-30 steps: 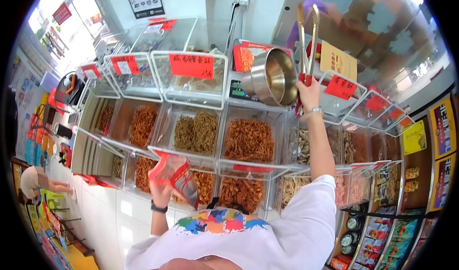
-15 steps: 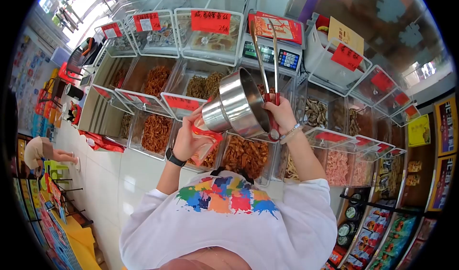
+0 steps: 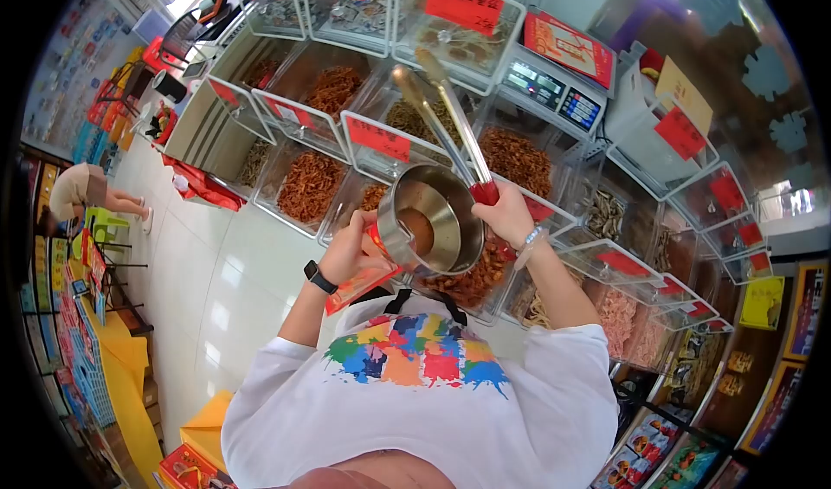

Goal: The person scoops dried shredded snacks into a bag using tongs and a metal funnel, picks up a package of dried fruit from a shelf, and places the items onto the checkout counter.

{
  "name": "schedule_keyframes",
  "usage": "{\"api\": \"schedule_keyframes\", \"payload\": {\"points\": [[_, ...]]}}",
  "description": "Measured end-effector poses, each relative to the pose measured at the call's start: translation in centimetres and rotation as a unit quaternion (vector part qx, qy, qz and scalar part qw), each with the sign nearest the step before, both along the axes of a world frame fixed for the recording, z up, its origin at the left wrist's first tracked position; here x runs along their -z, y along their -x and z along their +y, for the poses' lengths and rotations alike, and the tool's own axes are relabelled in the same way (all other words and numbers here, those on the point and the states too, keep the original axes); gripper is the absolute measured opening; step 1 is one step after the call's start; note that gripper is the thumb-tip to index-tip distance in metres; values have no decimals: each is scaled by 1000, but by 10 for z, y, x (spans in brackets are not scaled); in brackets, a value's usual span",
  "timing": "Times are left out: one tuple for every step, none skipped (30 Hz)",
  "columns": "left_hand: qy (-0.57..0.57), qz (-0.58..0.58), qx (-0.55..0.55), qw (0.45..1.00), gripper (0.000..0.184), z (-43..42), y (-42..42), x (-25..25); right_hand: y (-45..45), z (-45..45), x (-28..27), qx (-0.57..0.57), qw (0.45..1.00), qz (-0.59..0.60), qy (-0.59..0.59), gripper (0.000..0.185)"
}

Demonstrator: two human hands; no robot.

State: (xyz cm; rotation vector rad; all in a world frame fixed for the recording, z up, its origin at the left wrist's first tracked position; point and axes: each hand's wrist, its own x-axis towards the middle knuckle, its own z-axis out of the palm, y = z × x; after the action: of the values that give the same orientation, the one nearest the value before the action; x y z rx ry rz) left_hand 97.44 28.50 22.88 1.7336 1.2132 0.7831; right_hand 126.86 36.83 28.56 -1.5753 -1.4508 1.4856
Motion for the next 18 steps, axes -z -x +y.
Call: {"api": "schedule_keyframes", "payload": {"points": [[-13, 5, 1, 1000, 83, -1, 7, 1, 9, 0, -7, -27, 999, -12, 12, 17], [19, 39, 21, 999, 81, -3, 14, 2, 17, 3, -5, -55, 997, -35, 28, 16], [50, 72, 41, 995, 80, -4, 22, 3, 25, 6, 7, -58, 997, -35, 27, 16], [-19, 16, 37, 999, 80, -8, 25, 6, 33, 8, 27, -53, 999, -3, -10, 16], [-19, 14, 35, 999, 80, -11, 33, 18, 42, 9, 38, -49, 997, 30, -48, 16], [49, -74, 26, 996, 80, -12, 42, 34, 55, 11, 37, -23, 998, 50, -3, 17], [114, -162, 18, 980, 80, -10, 53, 48, 67, 13, 37, -24, 999, 49, -5, 17], [122, -177, 16, 977, 79, -7, 61, 27, 82, 15, 38, -12, 999, 51, -15, 19], [120, -177, 18, 977, 79, -1, 74, 18, 98, 17, 40, 1, 998, 54, -24, 20], [99, -162, 48, 981, 84, 7, 88, 12, 115, 18, 43, -4, 998, 48, -51, 22], [79, -147, 80, 983, 90, 13, 103, 11, 133, 21, 42, -11, 998, 25, -55, 22], [120, -166, 89, 975, 87, 20, 121, 17, 152, 26, 43, -8, 999, 22, -47, 22], [122, -163, 95, 975, 87, 27, 137, 18, 172, 31, 44, -4, 999, 20, -40, 22], [88, -150, 62, 983, 69, 36, 153, 13, 192, 37, 49, 3, 999, 22, -41, 22], [54, -137, 30, 989, 52, 45, 171, 11, 213, 43, 58, 14, 997, 34, -64, 21], [18, -116, 29, 993, 61, 55, 190, 20, 229, 50, 62, 23, 995, 43, -89, 19], [19, -121, 33, 992, 61, 66, 208, 28, 246, 59, 53, 26, 995, 38, -89, 19], [-1, -130, 5, 992, 64, 76, 224, 36, 262, 68, 36, 16, 998, 55, -11, 20]]}}
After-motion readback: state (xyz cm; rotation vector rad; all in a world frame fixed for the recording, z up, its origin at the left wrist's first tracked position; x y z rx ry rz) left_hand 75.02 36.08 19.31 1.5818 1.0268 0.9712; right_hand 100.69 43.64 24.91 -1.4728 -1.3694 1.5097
